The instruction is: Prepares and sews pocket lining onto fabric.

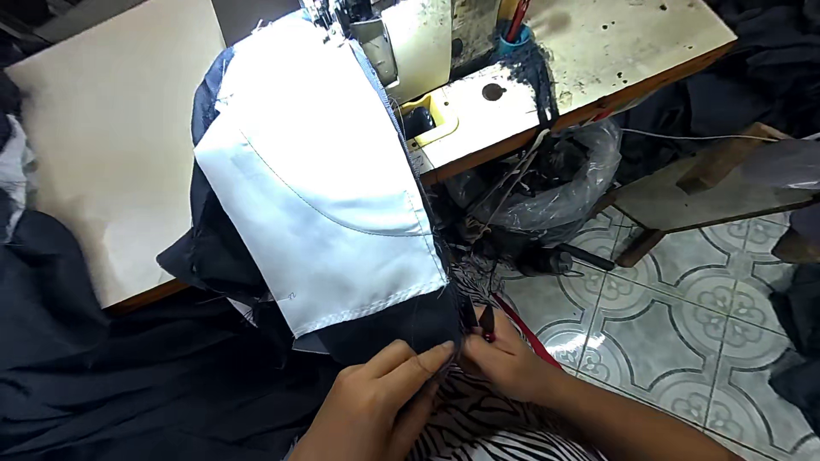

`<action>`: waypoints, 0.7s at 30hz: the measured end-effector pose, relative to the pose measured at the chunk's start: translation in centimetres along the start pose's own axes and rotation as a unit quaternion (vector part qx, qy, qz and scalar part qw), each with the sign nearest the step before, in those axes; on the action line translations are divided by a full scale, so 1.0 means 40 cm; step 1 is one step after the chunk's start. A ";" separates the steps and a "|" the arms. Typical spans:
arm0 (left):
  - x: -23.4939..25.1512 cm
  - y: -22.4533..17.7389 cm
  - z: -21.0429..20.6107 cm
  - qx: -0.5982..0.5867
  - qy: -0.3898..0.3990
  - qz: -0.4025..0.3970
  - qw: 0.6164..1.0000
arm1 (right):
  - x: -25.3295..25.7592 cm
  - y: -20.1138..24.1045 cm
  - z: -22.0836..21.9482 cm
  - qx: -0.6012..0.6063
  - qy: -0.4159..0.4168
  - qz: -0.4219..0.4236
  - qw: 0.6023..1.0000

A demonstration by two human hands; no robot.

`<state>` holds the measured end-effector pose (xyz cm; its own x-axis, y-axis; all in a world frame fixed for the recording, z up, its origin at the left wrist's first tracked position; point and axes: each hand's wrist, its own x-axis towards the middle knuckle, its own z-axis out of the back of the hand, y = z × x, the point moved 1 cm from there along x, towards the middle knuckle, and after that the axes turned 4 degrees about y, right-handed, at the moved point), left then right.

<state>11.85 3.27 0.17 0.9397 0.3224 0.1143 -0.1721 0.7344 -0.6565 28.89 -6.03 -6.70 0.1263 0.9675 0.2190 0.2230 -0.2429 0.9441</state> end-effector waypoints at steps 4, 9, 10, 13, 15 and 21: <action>0.010 -0.009 -0.006 0.063 0.009 0.005 0.998 | 0.009 0.005 0.022 0.003 0.037 0.045 0.998; 0.014 0.021 0.047 -0.082 0.117 -0.016 0.990 | 0.019 0.022 0.030 -0.115 0.027 0.030 0.993; 0.004 0.064 0.079 -0.133 0.142 -0.015 0.981 | 0.020 0.026 0.035 -0.128 0.040 0.025 0.991; -0.031 0.235 0.126 -0.186 0.156 0.110 0.964 | 0.029 0.034 0.037 -0.105 0.072 0.018 0.992; -0.018 0.283 0.101 -0.197 0.160 0.231 0.939 | 0.057 0.051 0.019 -0.088 0.096 0.044 0.990; 0.072 0.210 0.049 -0.108 0.178 0.426 0.881 | 0.169 0.156 -0.063 -0.069 0.126 0.186 0.972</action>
<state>12.51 11.54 -3.56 0.5365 0.4658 -0.7037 -0.8352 0.1738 -0.5217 28.70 -0.82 1.31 -0.0716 0.8052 0.5887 0.0730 -0.5844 0.8082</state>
